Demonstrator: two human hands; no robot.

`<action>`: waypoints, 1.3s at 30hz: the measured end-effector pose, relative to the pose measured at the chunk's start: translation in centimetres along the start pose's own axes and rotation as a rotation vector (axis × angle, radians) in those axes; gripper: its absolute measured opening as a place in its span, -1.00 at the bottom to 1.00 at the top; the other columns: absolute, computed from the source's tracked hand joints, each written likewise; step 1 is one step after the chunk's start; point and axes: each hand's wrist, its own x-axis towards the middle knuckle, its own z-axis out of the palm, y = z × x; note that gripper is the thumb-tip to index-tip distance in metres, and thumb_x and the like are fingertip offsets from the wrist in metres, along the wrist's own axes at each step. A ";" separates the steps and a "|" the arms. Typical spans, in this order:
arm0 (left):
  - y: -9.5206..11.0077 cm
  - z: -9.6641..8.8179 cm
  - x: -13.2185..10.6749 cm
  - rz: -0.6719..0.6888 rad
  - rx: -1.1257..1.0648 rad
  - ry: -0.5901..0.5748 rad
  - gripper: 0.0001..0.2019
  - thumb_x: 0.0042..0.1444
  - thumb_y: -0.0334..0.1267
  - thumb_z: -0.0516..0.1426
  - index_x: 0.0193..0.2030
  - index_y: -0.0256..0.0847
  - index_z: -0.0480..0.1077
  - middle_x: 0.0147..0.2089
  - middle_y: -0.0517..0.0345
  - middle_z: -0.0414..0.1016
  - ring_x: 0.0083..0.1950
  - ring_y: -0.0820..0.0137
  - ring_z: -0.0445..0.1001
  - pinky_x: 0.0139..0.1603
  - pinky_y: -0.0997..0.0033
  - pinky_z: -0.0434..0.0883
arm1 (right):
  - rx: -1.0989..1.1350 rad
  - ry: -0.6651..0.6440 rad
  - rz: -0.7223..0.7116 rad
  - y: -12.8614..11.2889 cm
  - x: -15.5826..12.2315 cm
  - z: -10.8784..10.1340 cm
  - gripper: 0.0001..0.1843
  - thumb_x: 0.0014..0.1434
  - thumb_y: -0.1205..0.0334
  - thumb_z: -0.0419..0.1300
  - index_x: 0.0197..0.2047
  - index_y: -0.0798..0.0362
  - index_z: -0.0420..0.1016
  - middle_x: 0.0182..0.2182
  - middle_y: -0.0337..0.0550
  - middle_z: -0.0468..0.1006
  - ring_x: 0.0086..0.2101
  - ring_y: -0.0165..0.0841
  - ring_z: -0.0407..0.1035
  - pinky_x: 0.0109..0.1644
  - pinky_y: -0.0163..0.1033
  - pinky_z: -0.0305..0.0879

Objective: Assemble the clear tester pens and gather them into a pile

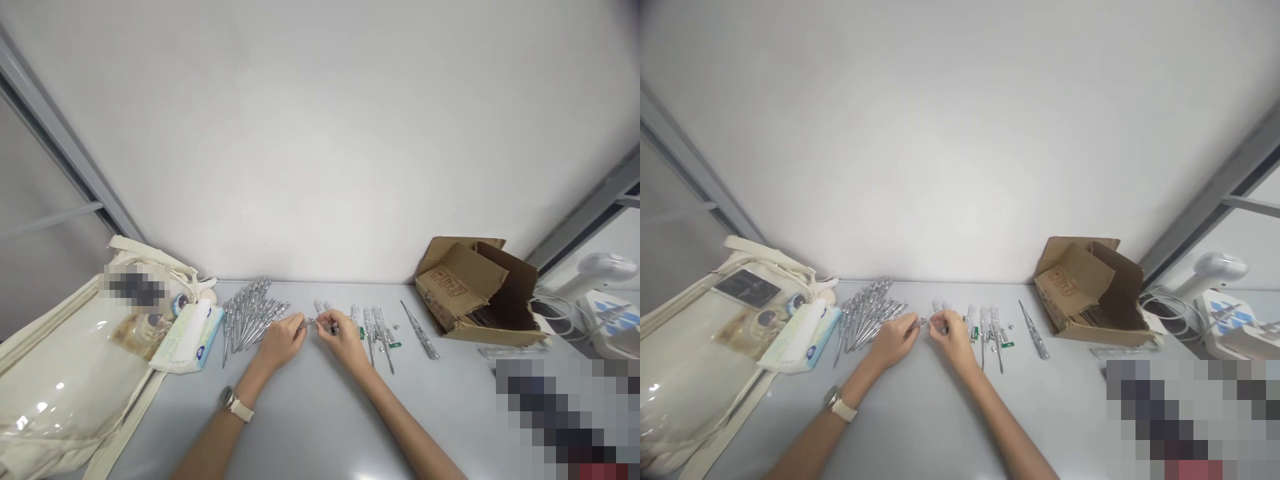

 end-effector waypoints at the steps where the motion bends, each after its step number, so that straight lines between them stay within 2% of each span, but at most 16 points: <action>1: 0.0 0.0 0.0 0.000 0.005 -0.001 -0.88 0.22 -0.35 -0.05 -0.35 -0.13 0.20 -0.42 0.20 0.38 -0.43 0.37 0.36 -0.42 0.39 0.11 | 0.114 -0.002 0.058 0.0 0.2 -0.1 -0.89 0.11 0.23 0.20 -0.28 0.06 0.49 -0.43 -0.19 0.50 -0.39 -0.33 0.33 -0.24 -0.20 0.25; 5: -0.1 0.1 0.0 0.004 0.014 -0.007 -0.88 0.22 -0.35 -0.04 -0.35 -0.13 0.20 -0.42 0.20 0.37 -0.43 0.37 0.36 -0.42 0.39 0.09 | 0.499 -0.062 0.221 0.0 0.6 0.1 -0.72 0.03 0.04 0.28 -0.29 0.09 0.52 -0.49 -0.20 0.51 -0.45 -0.37 0.35 -0.32 -0.25 0.27; 10: 0.0 -0.1 0.0 -0.005 -0.010 -0.017 -0.88 0.21 -0.37 -0.04 -0.36 -0.15 0.20 -0.43 0.21 0.36 -0.44 0.38 0.34 -0.42 0.41 0.08 | 0.711 -0.093 0.326 -0.3 0.6 0.2 -0.64 -0.09 0.01 0.40 -0.32 0.09 0.51 -0.45 -0.21 0.55 -0.39 -0.40 0.41 -0.21 -0.28 0.30; 18: 0.0 -0.2 -0.1 0.018 -0.029 0.011 -0.86 0.17 -0.40 -0.04 -0.41 -0.15 0.18 -0.47 0.24 0.31 -0.47 0.42 0.27 -0.42 0.40 0.06 | 0.740 -0.200 0.375 -0.9 0.5 -0.5 -0.64 -0.05 -0.02 0.39 -0.28 0.07 0.56 -0.39 -0.19 0.60 -0.31 -0.38 0.43 -0.11 -0.27 0.25; 25: 0.2 -0.5 -0.1 0.075 -0.040 0.063 -0.86 0.11 -0.44 -0.03 -0.44 -0.16 0.17 -0.51 0.26 0.27 -0.51 0.45 0.22 -0.45 0.42 0.05 | 0.831 -0.298 0.386 -1.0 0.4 -0.9 -0.68 -0.04 0.01 0.41 -0.32 0.08 0.55 -0.43 -0.24 0.56 -0.37 -0.44 0.37 -0.16 -0.29 0.19; 30: 0.2 -0.6 -0.4 0.189 -0.077 0.122 -0.85 0.04 -0.45 0.00 -0.49 -0.17 0.15 -0.58 0.29 0.19 -0.56 0.48 0.15 -0.49 0.43 0.02 | 0.935 -0.417 0.412 -1.5 0.3 -1.6 -0.71 -0.04 0.09 0.43 -0.39 0.09 0.49 -0.50 -0.29 0.49 -0.43 -0.49 0.30 -0.23 -0.32 0.15; 35: 0.4 -0.5 -0.4 0.254 -0.146 0.193 -0.89 0.00 -0.45 0.01 -0.47 -0.18 0.21 -0.60 0.30 0.20 -0.59 0.50 0.13 -0.52 0.47 0.03 | 0.907 -0.561 0.342 -2.1 0.0 -2.2 -0.69 0.09 0.12 0.36 -0.12 0.06 0.52 -0.47 -0.28 0.48 -0.47 -0.52 0.25 -0.32 -0.35 0.12; 39: 0.6 -0.4 -0.5 0.270 -0.265 0.204 -0.90 -0.02 -0.45 0.01 -0.43 -0.20 0.30 -0.59 0.29 0.25 -0.60 0.52 0.17 -0.53 0.51 0.08 | 0.965 -0.639 0.343 -2.1 -0.2 -2.1 -0.67 0.15 0.11 0.30 -0.05 0.09 0.53 -0.43 -0.21 0.51 -0.48 -0.54 0.26 -0.33 -0.36 0.15</action>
